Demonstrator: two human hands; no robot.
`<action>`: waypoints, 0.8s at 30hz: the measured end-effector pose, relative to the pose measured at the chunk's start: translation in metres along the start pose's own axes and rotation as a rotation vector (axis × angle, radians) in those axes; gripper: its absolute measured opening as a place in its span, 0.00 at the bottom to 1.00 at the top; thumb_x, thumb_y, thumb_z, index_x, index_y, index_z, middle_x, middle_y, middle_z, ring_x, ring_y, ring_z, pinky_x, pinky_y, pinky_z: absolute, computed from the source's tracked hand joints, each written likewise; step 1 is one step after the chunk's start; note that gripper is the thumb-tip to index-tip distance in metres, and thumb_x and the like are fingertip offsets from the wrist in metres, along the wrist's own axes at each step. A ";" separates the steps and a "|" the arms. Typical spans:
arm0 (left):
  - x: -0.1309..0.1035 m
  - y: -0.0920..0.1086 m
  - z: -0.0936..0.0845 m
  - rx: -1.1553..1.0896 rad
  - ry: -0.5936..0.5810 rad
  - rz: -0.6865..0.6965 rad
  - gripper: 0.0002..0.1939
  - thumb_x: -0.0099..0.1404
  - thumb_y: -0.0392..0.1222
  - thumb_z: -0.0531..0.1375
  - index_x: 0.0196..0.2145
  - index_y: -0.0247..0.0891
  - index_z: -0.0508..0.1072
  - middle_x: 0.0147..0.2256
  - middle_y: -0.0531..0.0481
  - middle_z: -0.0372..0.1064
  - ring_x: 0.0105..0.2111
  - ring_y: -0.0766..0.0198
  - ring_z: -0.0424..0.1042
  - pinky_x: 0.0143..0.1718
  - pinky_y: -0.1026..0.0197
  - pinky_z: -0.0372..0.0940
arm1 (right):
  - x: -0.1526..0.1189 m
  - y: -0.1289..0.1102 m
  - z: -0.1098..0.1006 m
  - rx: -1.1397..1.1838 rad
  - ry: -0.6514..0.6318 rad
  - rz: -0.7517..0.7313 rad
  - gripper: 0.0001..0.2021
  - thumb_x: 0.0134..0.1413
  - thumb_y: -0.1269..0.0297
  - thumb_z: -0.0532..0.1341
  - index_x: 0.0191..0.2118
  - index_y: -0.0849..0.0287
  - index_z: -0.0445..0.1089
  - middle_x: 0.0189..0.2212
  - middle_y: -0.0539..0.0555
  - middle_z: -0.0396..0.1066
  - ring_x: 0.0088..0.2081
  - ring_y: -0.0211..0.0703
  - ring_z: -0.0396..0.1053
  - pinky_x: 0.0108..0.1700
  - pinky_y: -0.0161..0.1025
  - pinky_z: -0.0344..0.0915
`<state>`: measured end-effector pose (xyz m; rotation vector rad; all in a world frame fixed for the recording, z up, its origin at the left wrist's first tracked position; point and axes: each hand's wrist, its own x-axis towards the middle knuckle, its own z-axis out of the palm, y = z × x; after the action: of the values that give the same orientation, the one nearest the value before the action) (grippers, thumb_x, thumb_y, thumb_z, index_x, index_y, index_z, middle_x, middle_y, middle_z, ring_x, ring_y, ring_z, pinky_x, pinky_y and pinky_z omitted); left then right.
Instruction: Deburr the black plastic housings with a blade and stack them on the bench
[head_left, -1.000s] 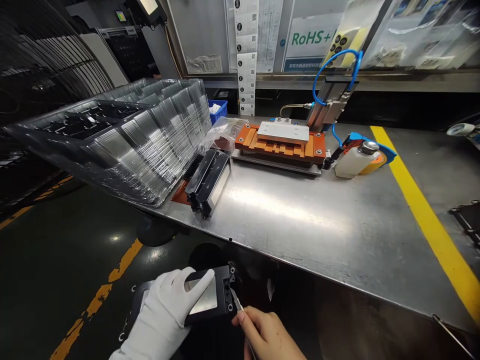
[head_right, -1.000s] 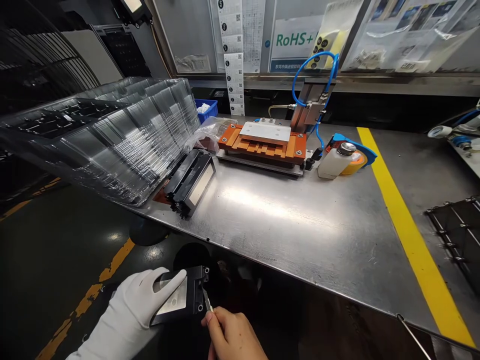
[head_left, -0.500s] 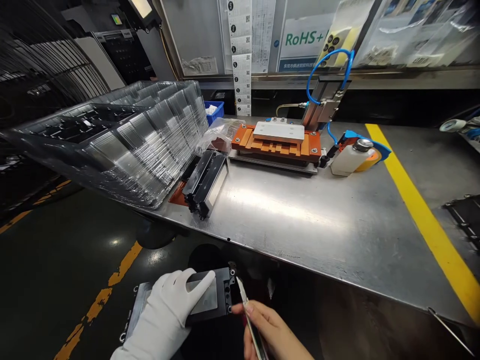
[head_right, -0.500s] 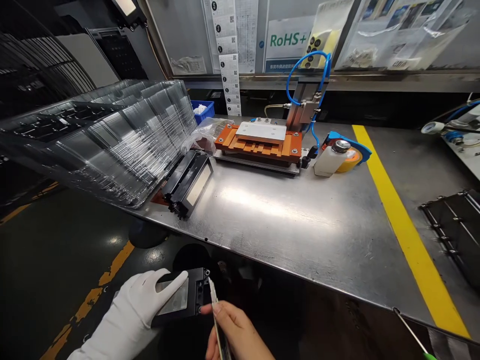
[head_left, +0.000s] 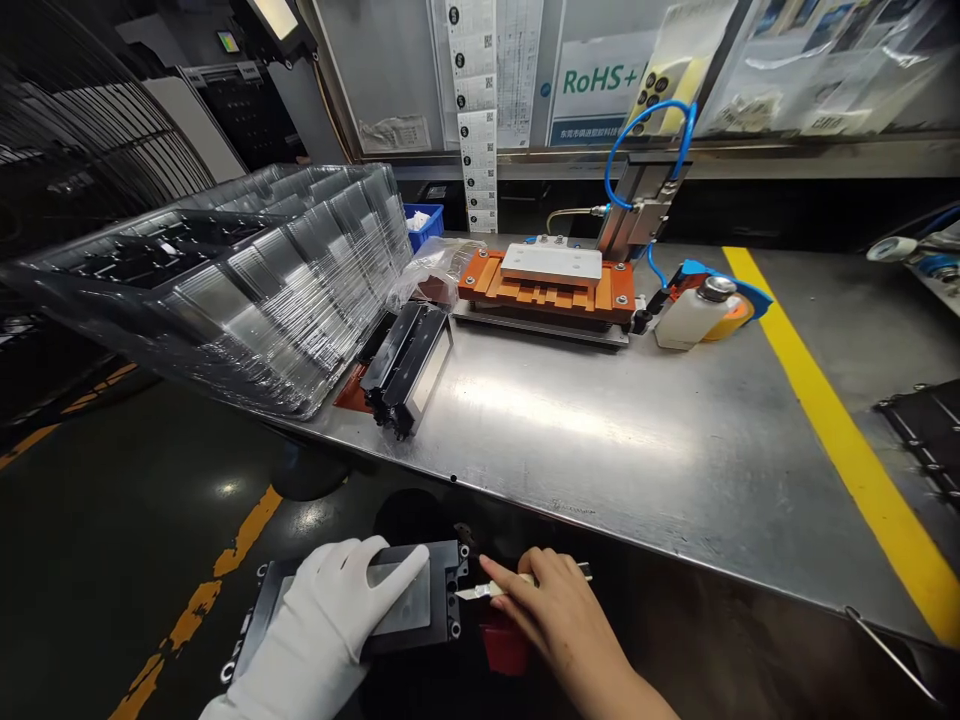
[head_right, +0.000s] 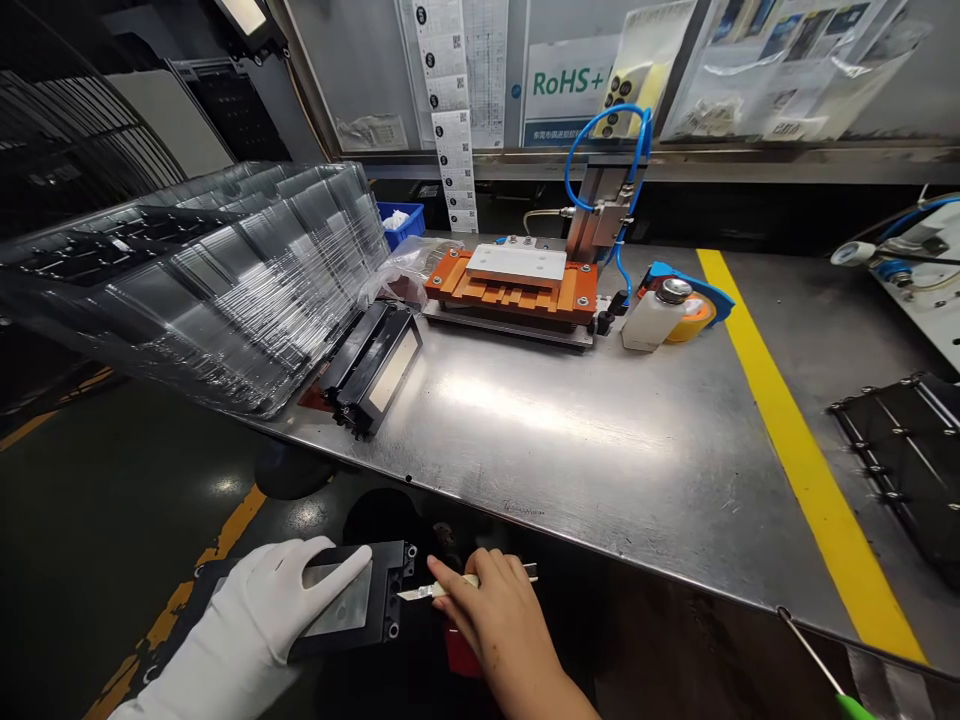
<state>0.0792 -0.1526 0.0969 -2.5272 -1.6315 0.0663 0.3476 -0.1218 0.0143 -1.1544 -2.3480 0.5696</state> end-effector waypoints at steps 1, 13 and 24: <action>0.001 0.000 -0.002 -0.002 0.005 0.012 0.36 0.53 0.27 0.61 0.58 0.49 0.67 0.43 0.43 0.72 0.37 0.53 0.74 0.38 0.50 0.70 | 0.001 0.001 -0.001 -0.011 0.007 -0.014 0.17 0.71 0.57 0.54 0.60 0.46 0.69 0.31 0.53 0.71 0.30 0.44 0.66 0.32 0.38 0.61; 0.008 -0.018 -0.013 -0.128 -0.387 0.137 0.50 0.46 0.24 0.59 0.63 0.60 0.59 0.52 0.45 0.66 0.47 0.48 0.69 0.45 0.46 0.65 | 0.009 0.008 -0.003 -0.009 -0.002 -0.148 0.17 0.65 0.61 0.64 0.58 0.44 0.70 0.33 0.51 0.71 0.32 0.42 0.67 0.36 0.38 0.62; 0.003 -0.013 -0.005 -0.164 -0.279 0.032 0.50 0.42 0.21 0.59 0.62 0.55 0.63 0.52 0.41 0.67 0.46 0.45 0.70 0.45 0.43 0.67 | -0.004 -0.010 -0.013 0.530 -0.338 0.229 0.24 0.73 0.49 0.45 0.51 0.53 0.75 0.28 0.53 0.75 0.28 0.42 0.73 0.33 0.37 0.66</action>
<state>0.0696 -0.1452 0.1037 -2.7734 -1.7588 0.3145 0.3507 -0.1284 0.0300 -1.1360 -2.1217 1.4641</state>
